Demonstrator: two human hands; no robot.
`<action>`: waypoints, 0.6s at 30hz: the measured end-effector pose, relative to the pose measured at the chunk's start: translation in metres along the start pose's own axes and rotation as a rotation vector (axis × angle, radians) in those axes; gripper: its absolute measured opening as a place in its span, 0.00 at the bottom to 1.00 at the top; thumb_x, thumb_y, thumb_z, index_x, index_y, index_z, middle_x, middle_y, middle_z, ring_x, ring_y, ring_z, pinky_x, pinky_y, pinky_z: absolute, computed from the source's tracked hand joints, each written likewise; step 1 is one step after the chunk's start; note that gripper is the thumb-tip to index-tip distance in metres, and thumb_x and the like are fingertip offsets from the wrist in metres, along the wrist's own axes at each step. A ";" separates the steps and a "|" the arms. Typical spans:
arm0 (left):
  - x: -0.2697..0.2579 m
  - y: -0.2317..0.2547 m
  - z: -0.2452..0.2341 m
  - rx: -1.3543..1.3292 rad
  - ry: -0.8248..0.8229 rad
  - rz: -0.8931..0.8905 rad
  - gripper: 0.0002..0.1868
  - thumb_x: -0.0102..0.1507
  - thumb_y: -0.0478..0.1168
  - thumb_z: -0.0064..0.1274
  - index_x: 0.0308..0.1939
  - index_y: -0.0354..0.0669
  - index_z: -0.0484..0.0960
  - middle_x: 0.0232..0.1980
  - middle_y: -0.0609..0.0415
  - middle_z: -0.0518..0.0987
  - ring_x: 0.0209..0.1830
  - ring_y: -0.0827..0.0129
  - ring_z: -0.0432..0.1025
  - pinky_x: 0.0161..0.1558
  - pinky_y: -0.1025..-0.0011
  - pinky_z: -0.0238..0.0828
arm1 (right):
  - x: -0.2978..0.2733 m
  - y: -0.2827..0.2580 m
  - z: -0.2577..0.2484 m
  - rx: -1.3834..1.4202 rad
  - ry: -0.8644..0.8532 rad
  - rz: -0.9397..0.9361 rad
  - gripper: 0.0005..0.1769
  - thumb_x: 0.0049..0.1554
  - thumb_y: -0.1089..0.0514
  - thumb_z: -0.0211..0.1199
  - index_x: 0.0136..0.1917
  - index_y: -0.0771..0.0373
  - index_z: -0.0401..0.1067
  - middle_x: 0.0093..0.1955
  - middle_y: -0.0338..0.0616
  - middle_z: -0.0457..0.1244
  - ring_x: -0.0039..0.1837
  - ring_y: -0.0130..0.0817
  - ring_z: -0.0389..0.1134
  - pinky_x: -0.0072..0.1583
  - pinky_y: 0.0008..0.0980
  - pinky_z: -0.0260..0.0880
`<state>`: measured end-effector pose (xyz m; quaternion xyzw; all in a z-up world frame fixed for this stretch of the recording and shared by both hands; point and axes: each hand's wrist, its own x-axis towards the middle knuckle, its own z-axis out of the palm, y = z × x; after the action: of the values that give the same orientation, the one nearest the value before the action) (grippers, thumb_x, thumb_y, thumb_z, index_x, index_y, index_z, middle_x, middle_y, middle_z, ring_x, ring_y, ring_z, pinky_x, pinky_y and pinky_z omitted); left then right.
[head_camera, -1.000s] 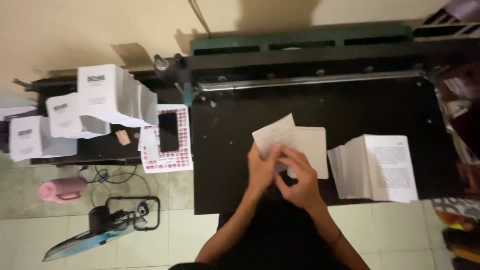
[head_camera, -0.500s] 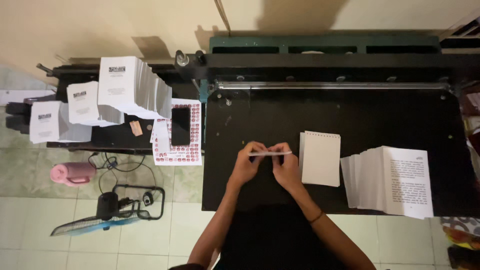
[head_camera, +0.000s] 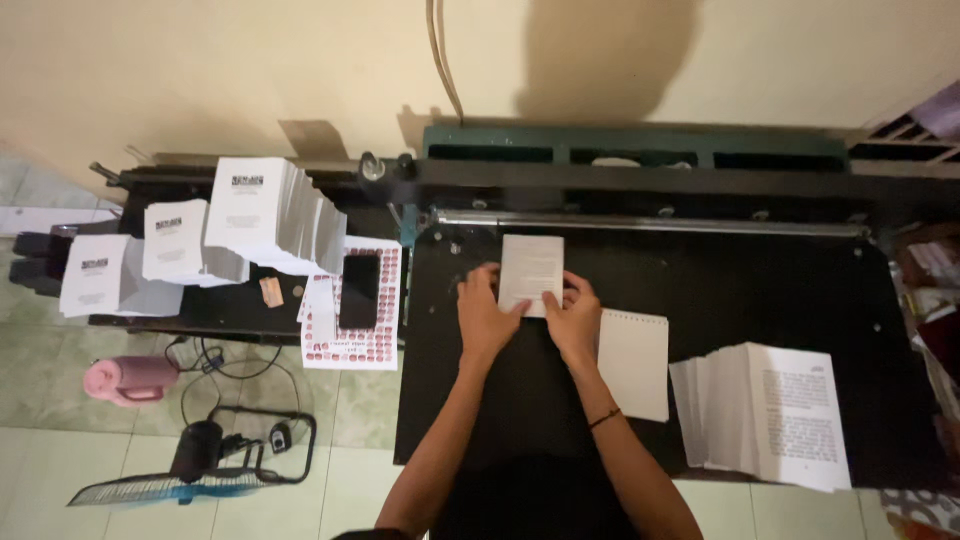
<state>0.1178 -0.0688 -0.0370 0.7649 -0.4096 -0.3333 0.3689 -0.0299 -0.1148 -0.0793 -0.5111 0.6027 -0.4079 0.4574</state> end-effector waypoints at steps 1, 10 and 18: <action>0.008 -0.016 0.010 0.036 0.044 0.316 0.32 0.51 0.41 0.72 0.56 0.42 0.75 0.52 0.47 0.78 0.54 0.46 0.74 0.53 0.54 0.73 | 0.013 0.011 0.005 -0.065 0.012 -0.030 0.28 0.53 0.67 0.69 0.67 0.71 0.69 0.47 0.60 0.70 0.49 0.48 0.75 0.48 0.41 0.76; 0.049 -0.046 0.032 0.280 0.075 0.672 0.11 0.54 0.41 0.68 0.39 0.63 0.89 0.44 0.67 0.84 0.45 0.62 0.72 0.45 0.64 0.66 | 0.083 0.055 0.035 -0.137 0.112 -0.035 0.26 0.47 0.65 0.74 0.60 0.63 0.78 0.40 0.55 0.71 0.41 0.42 0.74 0.39 0.36 0.73; 0.052 -0.057 0.035 0.255 0.098 0.628 0.11 0.52 0.44 0.70 0.37 0.65 0.89 0.44 0.71 0.85 0.43 0.63 0.72 0.45 0.65 0.66 | 0.042 -0.031 0.008 0.091 -0.148 0.230 0.35 0.52 0.69 0.63 0.73 0.64 0.66 0.39 0.65 0.68 0.35 0.53 0.74 0.41 0.43 0.81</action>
<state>0.1342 -0.1023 -0.1135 0.6563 -0.6454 -0.1124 0.3743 -0.0168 -0.1610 -0.0576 -0.4459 0.6027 -0.3409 0.5671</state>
